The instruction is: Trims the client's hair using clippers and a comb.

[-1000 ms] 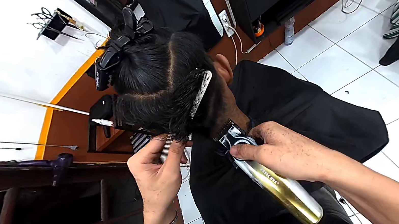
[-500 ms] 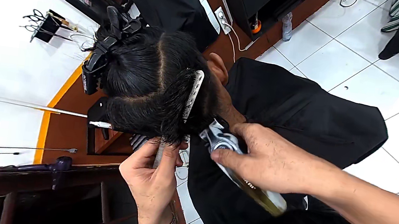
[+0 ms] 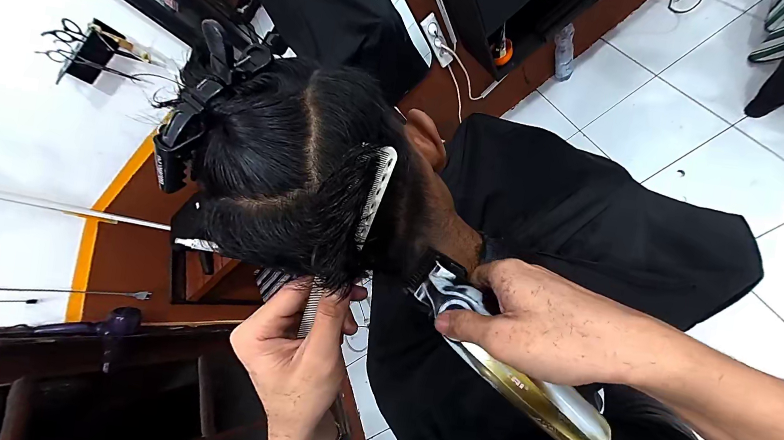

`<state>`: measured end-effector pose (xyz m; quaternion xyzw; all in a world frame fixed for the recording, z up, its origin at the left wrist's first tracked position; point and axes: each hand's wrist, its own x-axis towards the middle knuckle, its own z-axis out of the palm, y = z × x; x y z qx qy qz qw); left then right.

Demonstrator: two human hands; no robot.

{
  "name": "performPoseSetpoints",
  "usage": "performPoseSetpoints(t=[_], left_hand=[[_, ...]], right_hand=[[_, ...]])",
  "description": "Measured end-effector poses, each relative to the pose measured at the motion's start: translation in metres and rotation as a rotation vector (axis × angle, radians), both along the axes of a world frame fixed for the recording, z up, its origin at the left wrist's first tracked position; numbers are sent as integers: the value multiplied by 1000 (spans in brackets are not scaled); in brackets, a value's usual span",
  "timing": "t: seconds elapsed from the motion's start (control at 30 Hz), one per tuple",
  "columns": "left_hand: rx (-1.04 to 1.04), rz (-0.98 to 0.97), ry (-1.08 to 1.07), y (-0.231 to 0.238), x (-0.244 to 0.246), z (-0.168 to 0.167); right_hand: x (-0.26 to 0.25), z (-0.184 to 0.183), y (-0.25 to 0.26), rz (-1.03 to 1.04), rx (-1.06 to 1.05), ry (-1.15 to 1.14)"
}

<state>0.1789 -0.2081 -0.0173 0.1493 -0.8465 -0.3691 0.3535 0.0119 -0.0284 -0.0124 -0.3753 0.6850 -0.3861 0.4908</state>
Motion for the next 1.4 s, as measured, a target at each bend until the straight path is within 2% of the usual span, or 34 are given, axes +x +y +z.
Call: performPoseSetpoints(t=[0.1, 0.2, 0.3, 0.4, 0.47, 0.57, 0.7, 0.8, 0.97, 1.07, 1.13, 1.2, 1.27, 1.33, 1.4], left_hand=[[5, 5, 2, 1, 0, 0], [7, 2, 1, 2, 0, 0], [8, 6, 3, 2, 0, 0], [8, 17, 0, 2, 0, 1], [8, 18, -7, 3, 0, 2], [8, 8, 0, 3, 0, 2], [0, -1, 5, 5, 1, 5], [21, -44, 24, 7, 3, 11], [68, -82, 54, 14, 7, 17], [80, -54, 89, 21, 13, 24], [132, -24, 108, 28, 21, 33], [178, -49, 35, 37, 30, 41], [194, -49, -184, 51, 32, 38], [189, -38, -380, 64, 22, 20], [174, -7, -452, 69, 8, -1]], right_hand=[[-1, -4, -3, -57, -96, -54], [-3, 1, -4, -1, -100, 49], [-11, 2, -1, -18, -3, -119], [-16, -2, -4, -91, -90, -280], [-19, -2, -5, -59, -163, -196], [-24, -1, -2, -12, -98, -95], [-18, -4, -3, 42, -173, 47], [-21, 4, 7, 168, -15, 26], [-35, -6, 4, -2, -53, -199], [-35, -6, 6, 58, -187, -86], [-43, -7, 21, 137, -178, 16], [-58, -17, 44, 65, -196, -19], [-77, -34, 63, -154, -391, -252], [-93, -46, 73, -339, -626, -545], [-102, -50, 73, -491, -720, -580]])
